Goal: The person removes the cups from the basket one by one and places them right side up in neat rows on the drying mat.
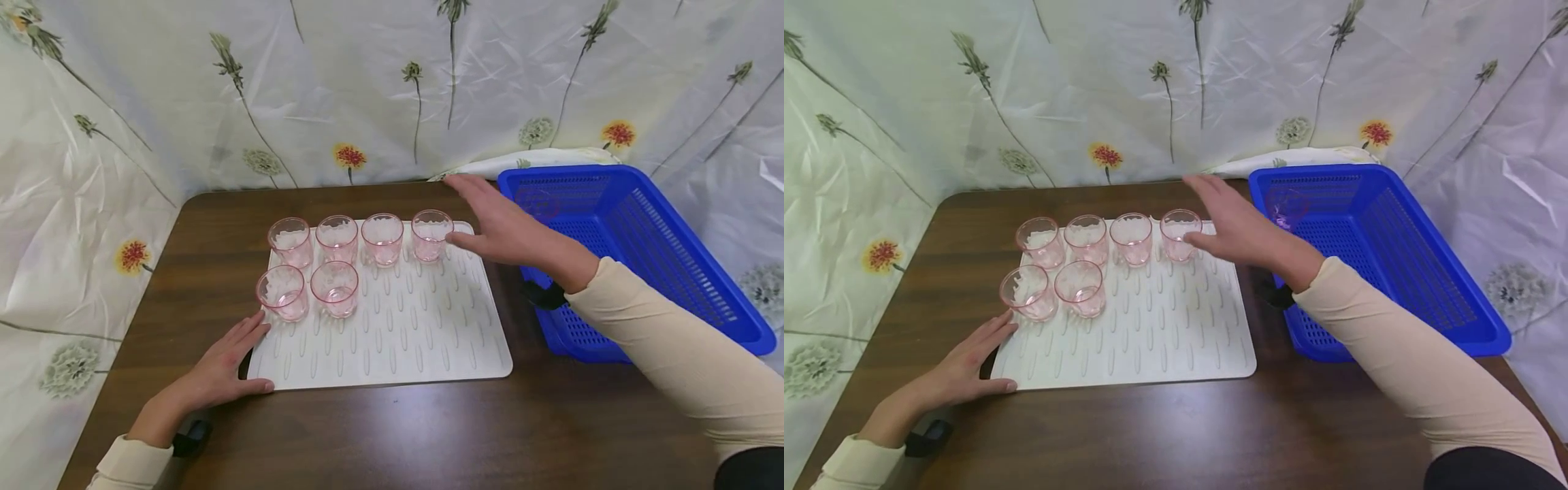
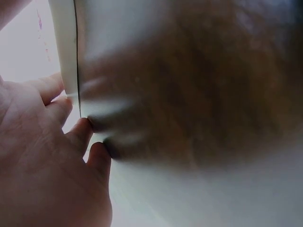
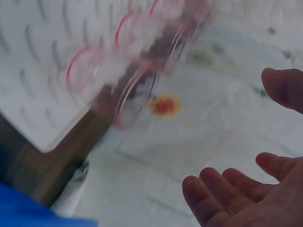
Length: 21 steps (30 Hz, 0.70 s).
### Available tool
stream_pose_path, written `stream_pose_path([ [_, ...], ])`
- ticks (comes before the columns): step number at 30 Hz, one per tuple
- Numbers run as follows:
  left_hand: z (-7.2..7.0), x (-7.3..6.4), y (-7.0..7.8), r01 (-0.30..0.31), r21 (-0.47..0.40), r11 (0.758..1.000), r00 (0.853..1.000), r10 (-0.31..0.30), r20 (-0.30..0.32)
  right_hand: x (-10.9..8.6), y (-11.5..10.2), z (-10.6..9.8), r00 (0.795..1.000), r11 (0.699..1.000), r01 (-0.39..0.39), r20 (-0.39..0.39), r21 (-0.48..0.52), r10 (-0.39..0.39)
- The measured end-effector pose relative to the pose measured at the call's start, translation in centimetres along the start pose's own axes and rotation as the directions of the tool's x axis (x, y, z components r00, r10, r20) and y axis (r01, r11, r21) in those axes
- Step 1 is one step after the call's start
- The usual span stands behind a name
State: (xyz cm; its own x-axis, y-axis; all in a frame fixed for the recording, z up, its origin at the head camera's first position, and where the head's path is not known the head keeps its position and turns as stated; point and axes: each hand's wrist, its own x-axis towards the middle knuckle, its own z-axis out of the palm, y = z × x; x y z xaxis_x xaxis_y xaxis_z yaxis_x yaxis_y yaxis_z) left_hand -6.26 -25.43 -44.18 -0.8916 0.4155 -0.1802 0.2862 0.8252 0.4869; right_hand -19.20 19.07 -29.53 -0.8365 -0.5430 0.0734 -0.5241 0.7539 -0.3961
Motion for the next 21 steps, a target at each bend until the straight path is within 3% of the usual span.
stream_pose_path([
  [7, 0.1, 0.0, 0.0, -0.002, 0.000, 1.000, 1.000, 0.002, -0.004, -0.3, 5.2, -2.9, 0.983, 0.983, -0.176, -0.048, 0.060, 0.179],
  [14, 0.3, 0.0, 0.0, -0.001, 0.000, 1.000, 1.000, 0.001, -0.005, -1.4, 11.9, -4.0, 0.925, 0.932, -0.348, -0.126, 0.105, 0.359],
  [17, 0.2, -0.1, 0.0, -0.006, 0.002, 1.000, 1.000, 0.006, -0.012, -1.7, 13.7, -4.2, 0.903, 0.907, -0.411, -0.099, 0.092, 0.419],
  [21, 0.2, -0.2, 0.0, -0.004, -0.001, 1.000, 1.000, 0.004, -0.017, -1.8, 15.6, -3.9, 0.889, 0.887, -0.458, 0.010, 0.064, 0.458],
])
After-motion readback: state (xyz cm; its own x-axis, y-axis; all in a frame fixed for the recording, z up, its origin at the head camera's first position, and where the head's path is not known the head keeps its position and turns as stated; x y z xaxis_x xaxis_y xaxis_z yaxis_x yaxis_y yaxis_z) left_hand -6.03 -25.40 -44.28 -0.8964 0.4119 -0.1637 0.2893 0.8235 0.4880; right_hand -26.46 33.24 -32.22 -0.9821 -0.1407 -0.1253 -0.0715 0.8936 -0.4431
